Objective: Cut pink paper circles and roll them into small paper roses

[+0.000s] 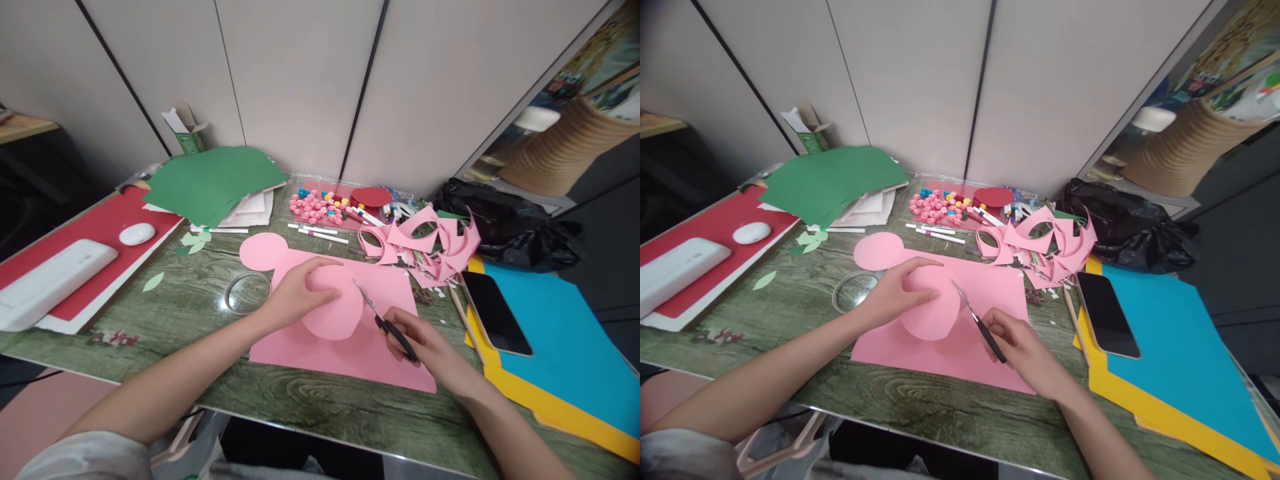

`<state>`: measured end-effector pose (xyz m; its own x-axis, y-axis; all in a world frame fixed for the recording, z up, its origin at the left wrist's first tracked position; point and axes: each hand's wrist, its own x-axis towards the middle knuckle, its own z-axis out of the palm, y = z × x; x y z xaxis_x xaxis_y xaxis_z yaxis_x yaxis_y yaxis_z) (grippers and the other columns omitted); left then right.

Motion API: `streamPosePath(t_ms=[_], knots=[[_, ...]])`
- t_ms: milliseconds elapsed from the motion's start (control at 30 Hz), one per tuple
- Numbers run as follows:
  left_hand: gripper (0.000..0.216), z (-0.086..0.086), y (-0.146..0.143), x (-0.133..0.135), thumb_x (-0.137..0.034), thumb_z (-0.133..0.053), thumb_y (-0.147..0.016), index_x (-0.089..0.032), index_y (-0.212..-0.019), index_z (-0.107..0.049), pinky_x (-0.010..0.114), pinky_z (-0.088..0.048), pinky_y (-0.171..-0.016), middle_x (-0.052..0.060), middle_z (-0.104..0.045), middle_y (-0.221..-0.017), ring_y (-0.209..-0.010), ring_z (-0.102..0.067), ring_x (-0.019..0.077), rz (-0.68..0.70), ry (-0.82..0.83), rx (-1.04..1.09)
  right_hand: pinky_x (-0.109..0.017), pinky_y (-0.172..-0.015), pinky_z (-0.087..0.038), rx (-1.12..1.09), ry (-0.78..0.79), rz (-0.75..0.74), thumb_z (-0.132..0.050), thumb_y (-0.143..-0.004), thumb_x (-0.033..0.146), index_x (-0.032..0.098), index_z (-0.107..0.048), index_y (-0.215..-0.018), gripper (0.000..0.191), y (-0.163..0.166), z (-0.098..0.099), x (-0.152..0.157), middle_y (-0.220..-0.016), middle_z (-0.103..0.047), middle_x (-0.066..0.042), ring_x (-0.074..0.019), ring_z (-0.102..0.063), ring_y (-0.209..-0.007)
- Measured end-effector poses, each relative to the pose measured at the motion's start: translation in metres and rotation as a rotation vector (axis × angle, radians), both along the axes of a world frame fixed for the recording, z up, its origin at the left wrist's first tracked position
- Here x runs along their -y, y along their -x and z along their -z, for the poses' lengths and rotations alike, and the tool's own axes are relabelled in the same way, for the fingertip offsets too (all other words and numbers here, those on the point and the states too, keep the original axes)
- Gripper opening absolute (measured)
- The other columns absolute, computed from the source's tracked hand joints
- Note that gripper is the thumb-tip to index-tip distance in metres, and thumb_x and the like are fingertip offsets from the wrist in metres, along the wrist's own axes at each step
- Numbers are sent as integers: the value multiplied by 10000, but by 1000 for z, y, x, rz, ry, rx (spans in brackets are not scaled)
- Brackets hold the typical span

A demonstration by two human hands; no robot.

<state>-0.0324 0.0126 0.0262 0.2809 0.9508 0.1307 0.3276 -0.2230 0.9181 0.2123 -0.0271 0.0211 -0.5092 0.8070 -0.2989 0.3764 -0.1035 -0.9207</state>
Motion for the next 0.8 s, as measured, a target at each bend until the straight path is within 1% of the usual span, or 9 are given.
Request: streamPosePath(t_ms=[167, 433, 567, 800], knots=[[390, 0, 1, -1, -199, -639, -713, -224, -1096, -569, 365, -403, -986, 31, -600, -1177, -1120, -531, 201, -16, -17, 10, -216, -467, -266, -7, 10, 18, -393, -872, 161, 188, -453, -770, 121, 1, -2, 0, -580, -447, 50, -79, -381, -524], [400, 1, 2, -2, -226, -645, -715, -223, -1107, -565, 376, -405, -985, 34, -599, -1190, -1124, -532, 206, -37, -8, 13, -209, -466, -269, -4, 18, 21, -406, -879, 176, 186, -463, -781, 113, -2, -2, 0, -578, -447, 52, -77, -382, -531], [388, 0, 1, -1, -223, -635, -724, -228, -1107, -570, 362, -411, -976, 29, -601, -1180, -1110, -537, 198, -12, -12, 15, -211, -440, -253, 10, 40, 8, -415, -891, 229, 187, -463, -788, 122, -3, -2, 1, -578, -452, 47, -82, -365, -517], [391, -3, 0, 1, -250, -636, -724, -238, -1110, -577, 381, -429, -952, 33, -605, -1177, -1092, -549, 217, 63, 48, 0, -219, -470, -273, -18, 48, -12, -417, -910, 306, 183, -466, -790, 179, -2, -4, 1, -607, -451, 34, -91, -382, -546]])
